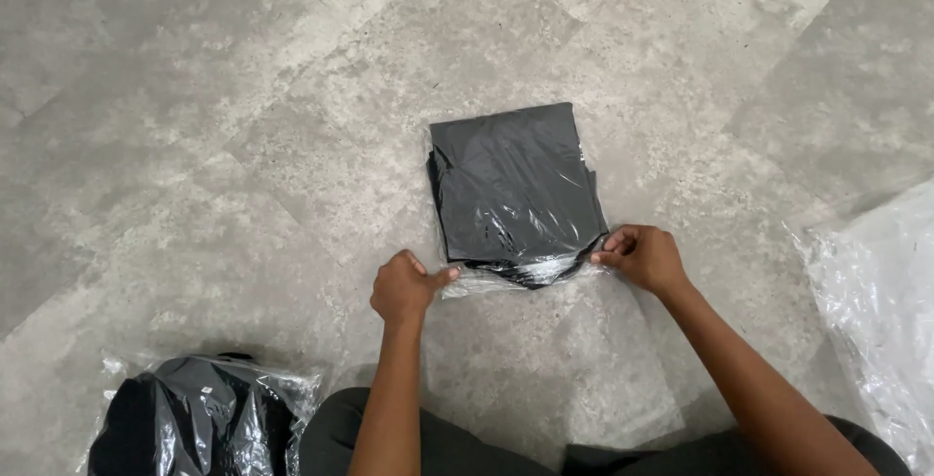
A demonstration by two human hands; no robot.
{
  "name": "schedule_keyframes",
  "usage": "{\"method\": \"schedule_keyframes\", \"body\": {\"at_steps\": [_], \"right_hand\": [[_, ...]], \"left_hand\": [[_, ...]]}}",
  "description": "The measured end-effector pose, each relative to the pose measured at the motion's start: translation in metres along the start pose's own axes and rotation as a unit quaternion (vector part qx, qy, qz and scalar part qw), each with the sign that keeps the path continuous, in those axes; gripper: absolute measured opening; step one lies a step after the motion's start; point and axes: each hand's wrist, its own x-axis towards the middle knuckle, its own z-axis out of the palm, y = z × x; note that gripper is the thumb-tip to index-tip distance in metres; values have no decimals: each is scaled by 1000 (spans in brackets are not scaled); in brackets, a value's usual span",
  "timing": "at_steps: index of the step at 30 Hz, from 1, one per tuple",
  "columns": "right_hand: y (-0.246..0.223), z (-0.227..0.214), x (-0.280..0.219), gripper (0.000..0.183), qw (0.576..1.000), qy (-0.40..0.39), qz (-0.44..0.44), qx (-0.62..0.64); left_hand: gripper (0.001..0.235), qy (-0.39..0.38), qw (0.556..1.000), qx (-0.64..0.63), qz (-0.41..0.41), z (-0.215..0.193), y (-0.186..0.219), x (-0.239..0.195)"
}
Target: Bagging folded black shirts into clear plastic sleeves and sealing them.
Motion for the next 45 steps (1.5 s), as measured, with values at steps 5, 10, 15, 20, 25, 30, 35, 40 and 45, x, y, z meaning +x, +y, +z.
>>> {"method": "schedule_keyframes", "body": {"at_steps": [5,10,15,20,25,30,35,40,45], "right_hand": [[11,-8,15,17,1000,-26,1,4],[1,-20,22,21,997,-60,47,3],[-5,-28,19,28,987,-58,145,41],[-15,-38,17,20,976,-78,150,140],[5,-23,13,22,976,-60,118,171],[-33,-2,-17,29,907,228,-351,-46],[-53,22,7,81,845,132,-485,-182],[-62,28,17,83,847,77,-469,-239],[-56,34,27,87,842,92,-478,-233]], "left_hand": [[41,-33,999,2,5,10,-18,24],[32,-34,999,5,12,9,-22,29],[42,-63,997,-35,-19,1,-25,36],[42,-66,995,-69,-39,20,-47,61],[42,-102,984,-136,-50,32,-47,59],[40,199,915,-173,306,19,47,-39],[83,166,809,226,517,93,29,10],[81,210,766,268,546,101,27,34],[82,151,790,220,551,106,25,44]]}}
